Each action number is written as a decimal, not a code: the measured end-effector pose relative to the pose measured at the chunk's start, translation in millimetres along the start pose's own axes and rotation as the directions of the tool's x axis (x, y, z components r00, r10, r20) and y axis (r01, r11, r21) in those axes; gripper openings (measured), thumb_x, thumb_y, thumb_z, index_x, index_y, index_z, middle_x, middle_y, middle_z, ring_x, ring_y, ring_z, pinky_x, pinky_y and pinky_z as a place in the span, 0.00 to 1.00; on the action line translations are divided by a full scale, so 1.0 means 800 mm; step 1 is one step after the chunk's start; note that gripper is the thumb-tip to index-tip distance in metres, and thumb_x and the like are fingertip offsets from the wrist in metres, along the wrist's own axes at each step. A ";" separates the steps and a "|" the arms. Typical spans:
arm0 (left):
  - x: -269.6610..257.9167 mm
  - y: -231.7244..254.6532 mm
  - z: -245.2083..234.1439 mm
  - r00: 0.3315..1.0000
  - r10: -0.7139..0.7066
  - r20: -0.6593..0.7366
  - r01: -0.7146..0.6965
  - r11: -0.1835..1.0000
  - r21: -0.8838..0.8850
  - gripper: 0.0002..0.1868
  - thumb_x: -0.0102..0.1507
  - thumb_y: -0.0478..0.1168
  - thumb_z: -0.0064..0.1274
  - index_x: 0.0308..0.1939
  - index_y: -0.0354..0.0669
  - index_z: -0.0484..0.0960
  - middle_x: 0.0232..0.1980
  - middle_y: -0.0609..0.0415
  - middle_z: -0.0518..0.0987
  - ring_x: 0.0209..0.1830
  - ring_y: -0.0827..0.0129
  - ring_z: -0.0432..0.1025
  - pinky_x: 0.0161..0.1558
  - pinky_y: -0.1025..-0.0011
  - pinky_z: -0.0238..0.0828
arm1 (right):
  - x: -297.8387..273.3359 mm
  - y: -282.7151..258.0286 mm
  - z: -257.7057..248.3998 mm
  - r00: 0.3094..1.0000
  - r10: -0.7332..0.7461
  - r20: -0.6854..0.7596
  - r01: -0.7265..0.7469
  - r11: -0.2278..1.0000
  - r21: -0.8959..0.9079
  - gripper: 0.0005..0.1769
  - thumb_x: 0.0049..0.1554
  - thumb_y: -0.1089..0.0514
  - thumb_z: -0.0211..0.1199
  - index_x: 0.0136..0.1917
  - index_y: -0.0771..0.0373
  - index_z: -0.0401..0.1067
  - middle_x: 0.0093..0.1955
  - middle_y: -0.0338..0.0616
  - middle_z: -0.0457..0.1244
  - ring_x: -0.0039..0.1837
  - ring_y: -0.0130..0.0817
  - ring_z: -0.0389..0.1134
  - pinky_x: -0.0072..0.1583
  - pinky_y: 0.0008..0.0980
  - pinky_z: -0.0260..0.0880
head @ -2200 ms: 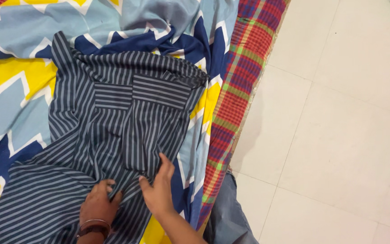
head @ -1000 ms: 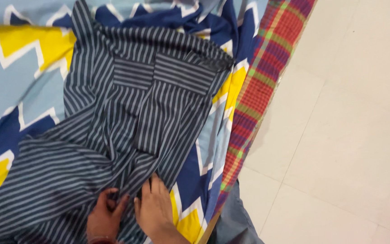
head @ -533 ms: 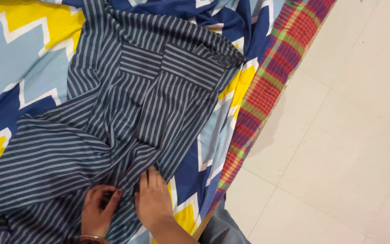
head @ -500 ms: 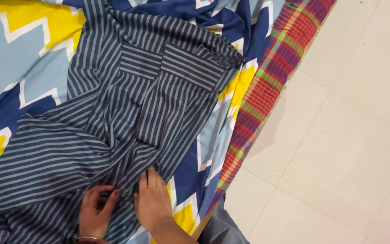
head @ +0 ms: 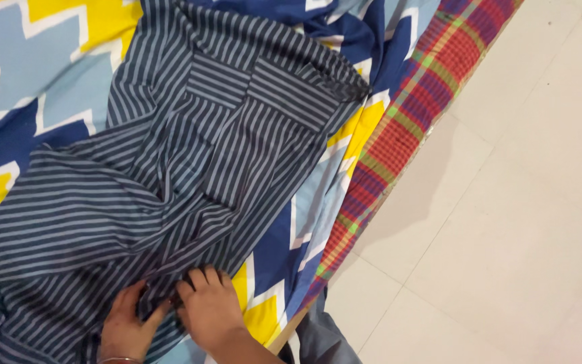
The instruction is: The person folds a shirt and a pair of pants by hand on a bed and places them into a green laundry basket.
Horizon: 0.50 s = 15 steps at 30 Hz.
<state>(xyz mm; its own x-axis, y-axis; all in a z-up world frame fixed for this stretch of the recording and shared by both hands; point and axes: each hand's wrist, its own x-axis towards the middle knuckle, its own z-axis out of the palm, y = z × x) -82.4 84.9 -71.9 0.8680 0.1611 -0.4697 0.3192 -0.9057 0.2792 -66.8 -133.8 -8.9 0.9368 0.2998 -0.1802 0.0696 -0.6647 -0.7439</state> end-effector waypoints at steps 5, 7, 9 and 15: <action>-0.013 -0.006 0.002 0.996 -0.069 0.063 0.076 0.989 -0.127 0.40 0.52 0.56 0.61 0.68 0.55 0.75 0.57 0.44 0.83 0.57 0.52 0.78 0.56 0.59 0.76 | 0.008 0.000 0.021 0.997 0.078 0.026 -0.074 0.987 -0.141 0.10 0.54 0.58 0.63 0.50 0.60 0.76 0.56 0.47 0.65 0.66 0.48 0.63 0.68 0.50 0.59; -0.034 -0.006 -0.013 0.990 -0.125 0.058 0.133 0.976 -0.170 0.41 0.53 0.57 0.61 0.70 0.54 0.74 0.57 0.41 0.82 0.56 0.48 0.77 0.56 0.58 0.75 | 0.001 -0.015 0.023 0.990 0.129 0.063 -0.124 0.989 -0.081 0.12 0.52 0.57 0.64 0.50 0.61 0.76 0.55 0.49 0.64 0.65 0.49 0.62 0.67 0.51 0.58; -0.019 -0.007 -0.030 0.815 -0.469 0.340 0.466 0.880 0.098 0.33 0.61 0.58 0.60 0.66 0.50 0.78 0.60 0.42 0.81 0.57 0.46 0.78 0.56 0.54 0.75 | 0.001 -0.025 0.019 0.984 0.162 0.079 -0.159 0.986 -0.040 0.15 0.51 0.57 0.64 0.51 0.63 0.75 0.54 0.50 0.64 0.63 0.50 0.62 0.67 0.51 0.58; -0.052 -0.034 -0.042 0.989 0.145 -0.024 -0.147 0.980 -0.138 0.26 0.49 0.49 0.67 0.46 0.37 0.81 0.61 0.46 0.75 0.61 0.48 0.71 0.57 0.56 0.69 | -0.014 -0.058 0.023 0.982 0.184 -0.042 -0.188 0.970 -0.153 0.17 0.46 0.58 0.65 0.50 0.62 0.74 0.53 0.52 0.64 0.63 0.51 0.61 0.70 0.53 0.56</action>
<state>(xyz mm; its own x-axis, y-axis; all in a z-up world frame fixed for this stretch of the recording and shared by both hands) -114.0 115.7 -31.8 0.9138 0.0376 -0.4044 0.2378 -0.8567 0.4576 -87.2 -93.7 15.5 0.9472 0.1438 -0.2867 -0.0560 -0.8060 -0.5892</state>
